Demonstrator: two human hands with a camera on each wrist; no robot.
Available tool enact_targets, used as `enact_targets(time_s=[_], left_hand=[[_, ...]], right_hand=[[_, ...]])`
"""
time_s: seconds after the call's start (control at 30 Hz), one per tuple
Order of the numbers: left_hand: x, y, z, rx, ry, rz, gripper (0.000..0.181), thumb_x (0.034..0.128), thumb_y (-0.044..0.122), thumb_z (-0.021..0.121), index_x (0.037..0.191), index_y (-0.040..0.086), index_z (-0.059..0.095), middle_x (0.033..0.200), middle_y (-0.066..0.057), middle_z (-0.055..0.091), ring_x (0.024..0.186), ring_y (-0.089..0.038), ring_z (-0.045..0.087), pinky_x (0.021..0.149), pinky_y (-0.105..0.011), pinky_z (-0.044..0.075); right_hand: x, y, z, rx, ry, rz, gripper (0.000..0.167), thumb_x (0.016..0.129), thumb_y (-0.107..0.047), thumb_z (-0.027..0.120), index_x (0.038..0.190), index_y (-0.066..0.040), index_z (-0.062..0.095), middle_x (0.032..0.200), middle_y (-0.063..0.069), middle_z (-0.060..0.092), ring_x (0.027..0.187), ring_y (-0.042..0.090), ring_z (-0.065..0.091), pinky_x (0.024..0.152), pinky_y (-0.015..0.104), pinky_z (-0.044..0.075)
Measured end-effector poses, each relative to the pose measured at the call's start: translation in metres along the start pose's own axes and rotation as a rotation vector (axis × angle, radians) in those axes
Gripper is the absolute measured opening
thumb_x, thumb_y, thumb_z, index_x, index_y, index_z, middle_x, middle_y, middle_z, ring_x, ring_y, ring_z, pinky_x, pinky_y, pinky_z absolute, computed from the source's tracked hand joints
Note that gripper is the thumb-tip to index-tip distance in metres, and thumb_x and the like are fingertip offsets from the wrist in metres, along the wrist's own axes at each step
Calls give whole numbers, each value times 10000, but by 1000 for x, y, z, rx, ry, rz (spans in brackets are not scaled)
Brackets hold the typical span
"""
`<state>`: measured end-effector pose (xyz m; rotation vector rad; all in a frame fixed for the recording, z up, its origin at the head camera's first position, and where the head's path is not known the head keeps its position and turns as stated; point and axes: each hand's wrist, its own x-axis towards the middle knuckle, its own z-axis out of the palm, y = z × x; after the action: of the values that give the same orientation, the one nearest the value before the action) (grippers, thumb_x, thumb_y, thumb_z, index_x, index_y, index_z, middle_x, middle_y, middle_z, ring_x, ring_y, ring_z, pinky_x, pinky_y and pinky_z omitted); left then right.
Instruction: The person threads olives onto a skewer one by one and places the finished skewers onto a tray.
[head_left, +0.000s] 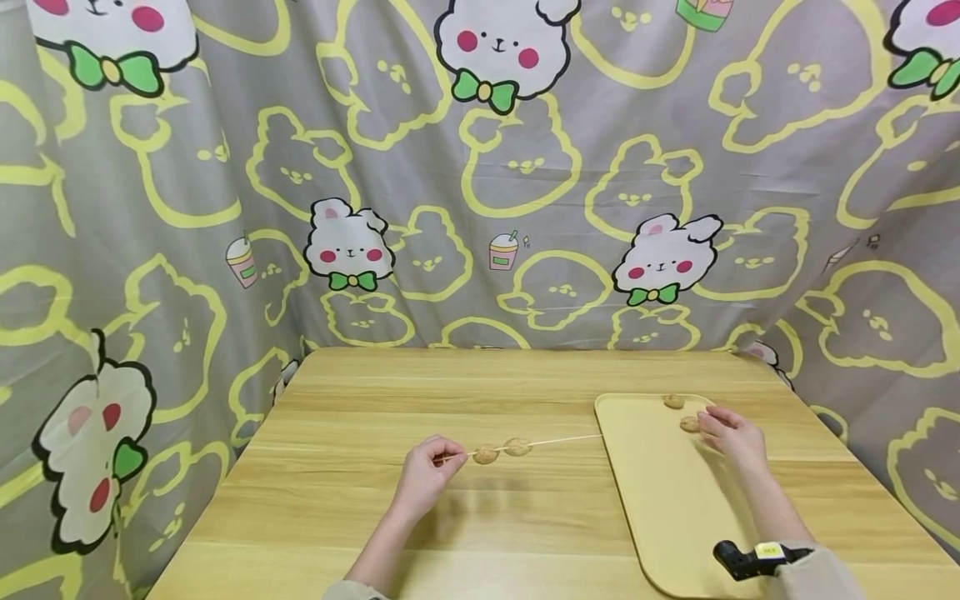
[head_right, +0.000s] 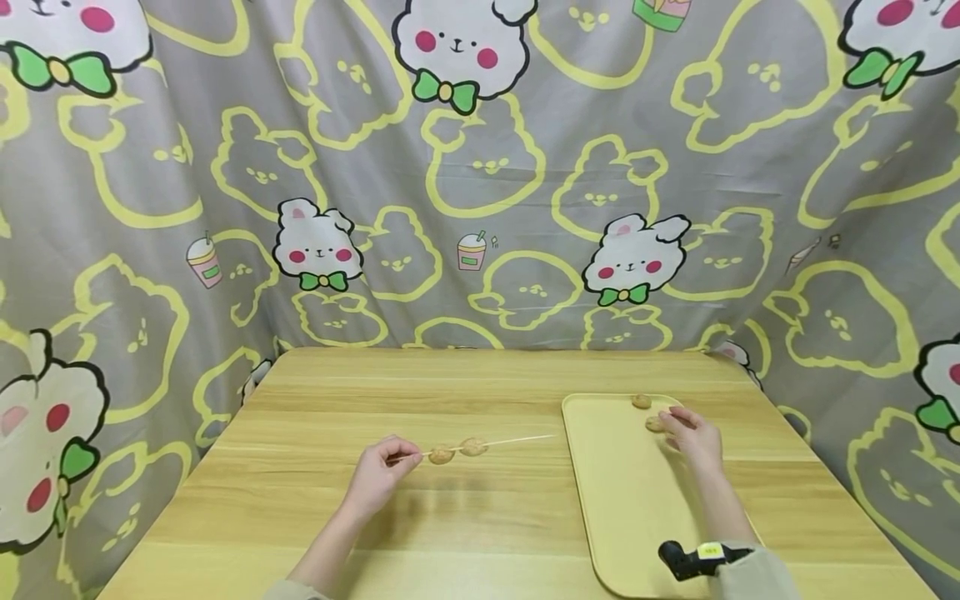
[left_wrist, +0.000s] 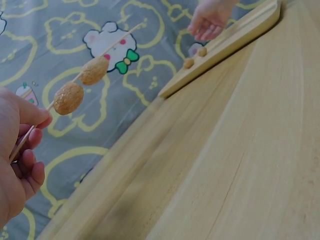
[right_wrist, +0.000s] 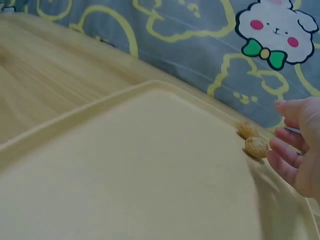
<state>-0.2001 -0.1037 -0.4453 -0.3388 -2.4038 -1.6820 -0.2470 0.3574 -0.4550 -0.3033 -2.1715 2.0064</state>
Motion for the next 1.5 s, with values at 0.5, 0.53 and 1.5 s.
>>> enact_targets(time_s=[0.5,0.53,1.5], left_hand=[[-2,0,-4,-1,-15,-16,64,827,101,683,825,37,682,808,-18,596,750,-127,510,677,-229,438],[-2,0,-4,2,-17,-15,65,828,101,682,825,35,681,809,-21,596,750,-129,510,675,-229,439],[-2,-7,-8,11,4,-4,66,830,94,679,826,29,684,800,-15,592,733,-121,499,659,-233,432]], right_hand=[[15,14,-6,-402,-74,-19,577,912,-164,580,1305,181,337,1230,359,457,695,-84,527,646,221,508],[16,15,-6,-419,-86,-23,577,913,-162,578,1307,181,334,1250,374,426,698,-89,519,648,222,507],[21,22,-1,-676,-29,-152,482,891,-298,621,1119,121,555,956,216,627,722,134,556,594,261,452]])
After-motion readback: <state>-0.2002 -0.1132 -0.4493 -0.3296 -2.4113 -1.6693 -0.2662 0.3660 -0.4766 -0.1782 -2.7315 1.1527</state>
